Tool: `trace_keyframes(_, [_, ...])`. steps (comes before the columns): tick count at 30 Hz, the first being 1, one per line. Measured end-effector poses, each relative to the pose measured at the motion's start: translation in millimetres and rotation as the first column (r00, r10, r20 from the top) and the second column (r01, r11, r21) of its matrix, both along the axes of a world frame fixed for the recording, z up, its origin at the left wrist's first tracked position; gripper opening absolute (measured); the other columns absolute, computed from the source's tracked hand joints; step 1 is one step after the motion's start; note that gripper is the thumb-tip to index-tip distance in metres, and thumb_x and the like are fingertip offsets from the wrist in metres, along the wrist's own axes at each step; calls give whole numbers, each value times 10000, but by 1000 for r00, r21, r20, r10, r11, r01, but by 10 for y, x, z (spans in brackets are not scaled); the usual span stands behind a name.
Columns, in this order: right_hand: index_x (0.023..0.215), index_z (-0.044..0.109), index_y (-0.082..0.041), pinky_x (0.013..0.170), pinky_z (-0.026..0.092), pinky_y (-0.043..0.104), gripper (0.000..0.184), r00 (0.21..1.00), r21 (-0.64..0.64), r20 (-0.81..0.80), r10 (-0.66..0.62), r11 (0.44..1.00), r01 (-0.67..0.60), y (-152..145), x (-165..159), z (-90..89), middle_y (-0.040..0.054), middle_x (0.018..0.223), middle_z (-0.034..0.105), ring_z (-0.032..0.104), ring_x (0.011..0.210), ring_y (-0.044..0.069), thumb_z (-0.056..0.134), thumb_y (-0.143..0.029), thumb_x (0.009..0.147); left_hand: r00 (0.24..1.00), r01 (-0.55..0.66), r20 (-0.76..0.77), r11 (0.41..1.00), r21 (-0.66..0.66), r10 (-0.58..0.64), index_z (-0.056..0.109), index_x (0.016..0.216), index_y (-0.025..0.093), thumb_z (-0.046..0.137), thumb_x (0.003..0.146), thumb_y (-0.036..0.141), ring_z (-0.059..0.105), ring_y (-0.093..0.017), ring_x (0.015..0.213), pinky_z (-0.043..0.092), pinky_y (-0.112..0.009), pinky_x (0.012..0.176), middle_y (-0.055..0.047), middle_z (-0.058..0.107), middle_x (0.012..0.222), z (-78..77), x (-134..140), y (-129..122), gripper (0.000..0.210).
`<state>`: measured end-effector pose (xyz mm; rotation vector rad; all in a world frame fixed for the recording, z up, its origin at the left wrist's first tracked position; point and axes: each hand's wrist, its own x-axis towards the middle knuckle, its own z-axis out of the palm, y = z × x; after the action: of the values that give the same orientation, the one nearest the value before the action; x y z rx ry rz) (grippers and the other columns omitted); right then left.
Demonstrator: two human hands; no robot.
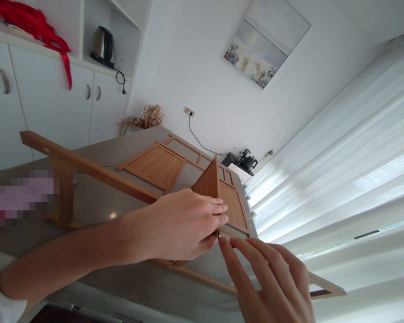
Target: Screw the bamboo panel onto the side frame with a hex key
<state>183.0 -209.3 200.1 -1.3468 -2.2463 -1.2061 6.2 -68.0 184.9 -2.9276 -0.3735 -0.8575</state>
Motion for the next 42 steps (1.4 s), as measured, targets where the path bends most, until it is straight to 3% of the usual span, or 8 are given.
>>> trace_keyframes(9, [1108, 762, -210, 1024, 451, 341, 230, 994, 15, 102, 29, 999, -31, 0, 3, -1, 10, 1069, 806, 732, 1005, 156, 573, -124, 1010, 1000, 3, -9, 1000, -3, -3, 685, 1328, 165, 536, 1041, 322, 620, -192, 1346, 574, -296, 916, -30, 674, 1439, 4, -6, 0, 359])
trace_keyframes(30, [1096, 777, -239, 953, 436, 288, 221, 993, 79, 104, 47, 995, -56, 11, 33, -51, -14, 1056, 803, 725, 992, 128, 598, -150, 1001, 1000, -1, -21, 1000, -3, 1, 694, 1319, 163, 539, 1046, 357, 620, -185, 1346, 578, -301, 920, -23, 674, 1440, 17, -11, -16, 368])
trace_keyframes(38, [1097, 780, -186, 797, 485, 283, 224, 992, 87, 127, 23, 996, -34, -3, 80, -115, 47, 1066, 796, 727, 860, 153, 629, -88, 964, 999, 1, -33, 1000, 6, 0, 673, 1353, 166, 523, 1056, 347, 569, -173, 1402, 561, -295, 949, -16, 650, 1471, 19, -9, 5, 379])
trace_keyframes(42, [1117, 761, -119, 798, 515, 333, 268, 996, 48, 64, 63, 997, -66, 28, 87, -169, 95, 1077, 791, 735, 852, 195, 570, -20, 957, 1000, 6, -24, 1000, 6, -6, 680, 1342, 161, 524, 1058, 342, 577, -175, 1394, 561, -288, 931, -18, 657, 1461, 18, -16, -4, 371])
